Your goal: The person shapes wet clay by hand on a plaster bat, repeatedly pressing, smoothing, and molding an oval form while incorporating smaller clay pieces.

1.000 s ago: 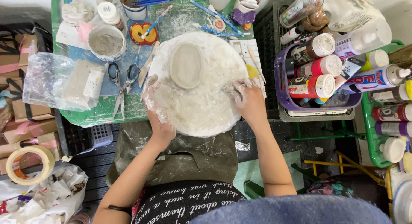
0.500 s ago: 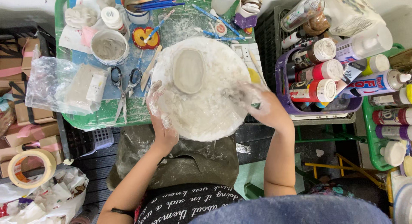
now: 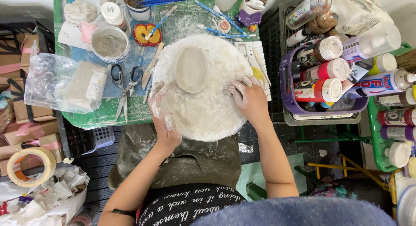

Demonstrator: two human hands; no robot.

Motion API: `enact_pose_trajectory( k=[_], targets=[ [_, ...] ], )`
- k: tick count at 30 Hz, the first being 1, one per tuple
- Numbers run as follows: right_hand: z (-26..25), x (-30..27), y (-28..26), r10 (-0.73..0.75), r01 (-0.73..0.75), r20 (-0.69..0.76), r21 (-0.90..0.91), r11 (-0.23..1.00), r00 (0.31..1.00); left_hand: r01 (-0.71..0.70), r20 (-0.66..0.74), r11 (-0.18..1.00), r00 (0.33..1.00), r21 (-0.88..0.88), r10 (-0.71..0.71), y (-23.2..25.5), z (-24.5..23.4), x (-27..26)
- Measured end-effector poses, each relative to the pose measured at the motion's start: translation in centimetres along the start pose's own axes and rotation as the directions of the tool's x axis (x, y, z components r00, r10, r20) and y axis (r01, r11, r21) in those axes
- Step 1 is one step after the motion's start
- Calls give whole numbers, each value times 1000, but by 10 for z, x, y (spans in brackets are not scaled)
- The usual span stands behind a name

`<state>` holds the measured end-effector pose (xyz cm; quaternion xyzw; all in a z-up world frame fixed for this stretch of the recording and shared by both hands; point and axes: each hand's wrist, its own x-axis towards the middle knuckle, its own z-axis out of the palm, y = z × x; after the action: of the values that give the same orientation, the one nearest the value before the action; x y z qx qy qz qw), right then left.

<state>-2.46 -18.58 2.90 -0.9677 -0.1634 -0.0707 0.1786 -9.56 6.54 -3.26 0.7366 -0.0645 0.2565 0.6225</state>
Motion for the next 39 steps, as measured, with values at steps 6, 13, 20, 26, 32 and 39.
enact_pose_trajectory(
  k=[6,13,20,26,32,39],
  targets=[
    [-2,9,18,20,-36,62,267,963,998,1,11,1000,1000,-8,-1,6,-1,3],
    [-7,9,-18,168,-171,52,62,983,984,3,18,1000,1000,20,-4,3,0,-1],
    [25,14,-5,301,-208,306,-302,930,903,-13,25,1000,1000,-17,14,0,0,-3],
    [3,18,23,45,-46,210,-4,999,977,-29,16,999,999,24,29,-2,-2,-1],
    [-1,12,20,185,-193,57,230,954,981,-36,40,999,999,-20,36,-7,-2,-2],
    [13,9,22,360,-355,124,625,695,925,-39,47,998,998,41,37,-7,-2,-4]
  ],
)
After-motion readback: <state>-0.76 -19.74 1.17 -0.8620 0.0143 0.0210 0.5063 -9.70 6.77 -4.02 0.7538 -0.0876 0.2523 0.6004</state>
